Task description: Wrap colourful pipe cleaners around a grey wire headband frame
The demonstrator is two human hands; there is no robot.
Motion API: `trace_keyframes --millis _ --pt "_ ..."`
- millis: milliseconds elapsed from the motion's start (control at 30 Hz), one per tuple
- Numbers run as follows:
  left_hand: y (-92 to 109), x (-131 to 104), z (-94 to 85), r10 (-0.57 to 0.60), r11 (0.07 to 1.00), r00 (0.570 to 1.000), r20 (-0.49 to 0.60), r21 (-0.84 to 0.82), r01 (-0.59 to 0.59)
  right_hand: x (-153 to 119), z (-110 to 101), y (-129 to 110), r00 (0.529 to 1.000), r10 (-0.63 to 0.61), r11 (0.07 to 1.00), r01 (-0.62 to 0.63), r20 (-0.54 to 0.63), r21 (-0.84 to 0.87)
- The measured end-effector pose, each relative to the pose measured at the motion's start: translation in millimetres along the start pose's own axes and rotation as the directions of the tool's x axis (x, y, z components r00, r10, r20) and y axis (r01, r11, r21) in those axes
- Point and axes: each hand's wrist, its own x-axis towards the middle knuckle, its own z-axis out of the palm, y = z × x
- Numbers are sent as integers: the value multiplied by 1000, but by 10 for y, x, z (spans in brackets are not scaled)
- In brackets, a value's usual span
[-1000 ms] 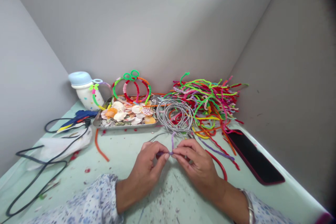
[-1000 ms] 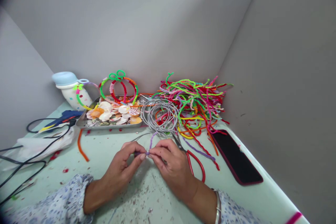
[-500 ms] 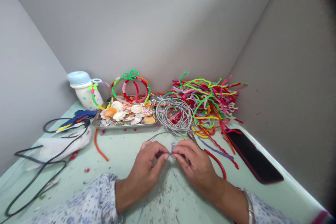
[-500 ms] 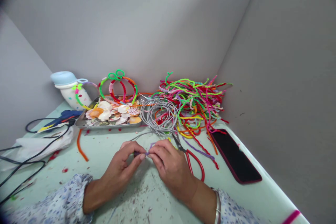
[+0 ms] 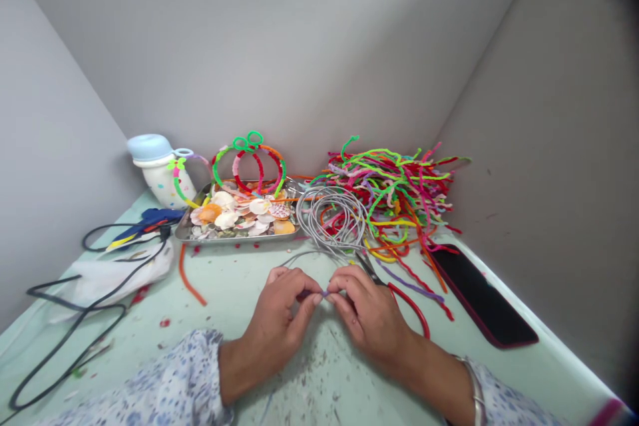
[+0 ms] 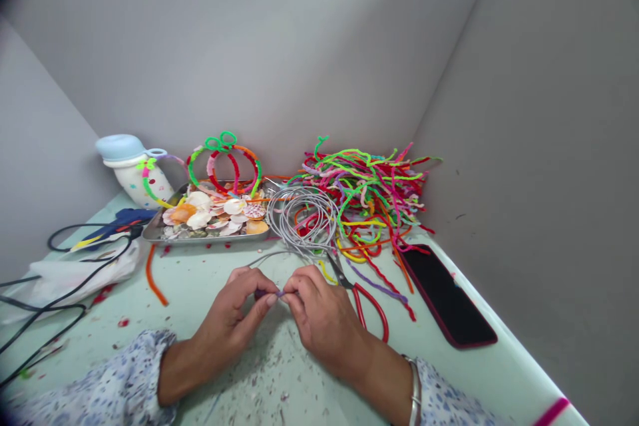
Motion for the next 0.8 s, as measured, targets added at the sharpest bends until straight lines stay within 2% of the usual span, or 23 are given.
trace_keyframes --millis 200,533,800 --pt "-1 -5 5 25 999 1000 12 34 -25 14 -13 -23 1000 -8 1000 8 10 6" --pt "17 14 -5 14 1000 1000 0 8 -14 11 -16 -32 996 86 965 -74 -37 250" --pt "10 -6 -2 33 999 999 5 18 -33 -6 -4 -30 997 76 959 -70 -15 275"
